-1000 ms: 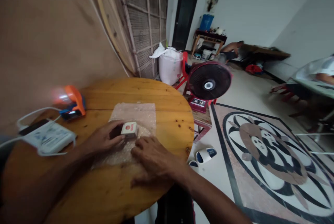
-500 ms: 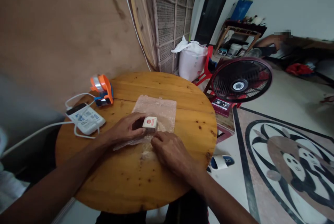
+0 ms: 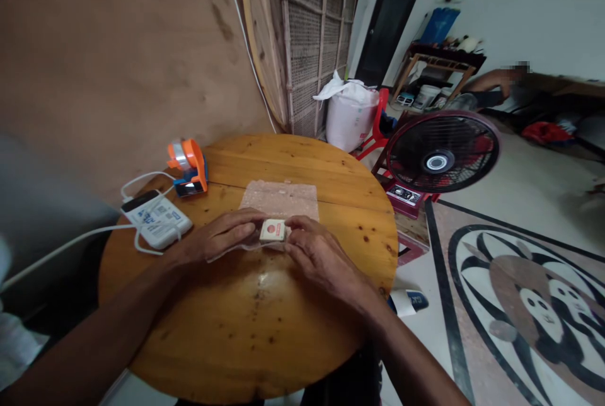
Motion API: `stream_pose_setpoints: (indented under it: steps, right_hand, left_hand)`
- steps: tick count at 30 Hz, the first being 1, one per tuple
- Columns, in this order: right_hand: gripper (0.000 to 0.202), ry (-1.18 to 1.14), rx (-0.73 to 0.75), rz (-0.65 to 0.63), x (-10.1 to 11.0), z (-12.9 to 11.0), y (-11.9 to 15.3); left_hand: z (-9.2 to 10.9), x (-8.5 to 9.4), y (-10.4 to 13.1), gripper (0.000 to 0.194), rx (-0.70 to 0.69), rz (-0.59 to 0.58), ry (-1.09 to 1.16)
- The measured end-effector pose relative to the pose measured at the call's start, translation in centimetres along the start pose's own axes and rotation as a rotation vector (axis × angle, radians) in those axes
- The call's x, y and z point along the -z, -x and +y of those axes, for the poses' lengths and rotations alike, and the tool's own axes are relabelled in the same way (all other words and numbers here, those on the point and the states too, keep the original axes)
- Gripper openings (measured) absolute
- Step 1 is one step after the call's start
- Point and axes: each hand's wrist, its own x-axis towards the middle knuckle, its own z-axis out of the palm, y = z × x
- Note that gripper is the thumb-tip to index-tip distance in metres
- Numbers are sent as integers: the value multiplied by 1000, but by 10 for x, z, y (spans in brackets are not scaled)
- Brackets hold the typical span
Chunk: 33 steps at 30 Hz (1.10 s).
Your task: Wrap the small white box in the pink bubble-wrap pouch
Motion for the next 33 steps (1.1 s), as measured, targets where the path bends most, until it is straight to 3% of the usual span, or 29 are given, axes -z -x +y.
stream_pose_setpoints:
  steps: [6,10,13,16,23,33]
  right_hand:
    - [24,-248,-81,-18,0,28,-23]
    - [29,-280,-105,11,-5,43,-31]
    - [29,-319,-129,77,-11,46,-32]
    - [29,-386,-170,127,-18,42,-31]
    - [27,-511,-224,190,-27,40,-33]
    - [26,-566,-237,186,-36,50,-35]
  left_hand:
    - [-4,13,7,57,45,47,175]
    - [3,18,6,54,12,38,21]
    - [10,10,2,41,18,32,-44]
    - [11,-3,-2,16,120,116,34]
    - [5,-19,-9,20,220,278,69]
    - [5,-23,-11,19,275,333,109]
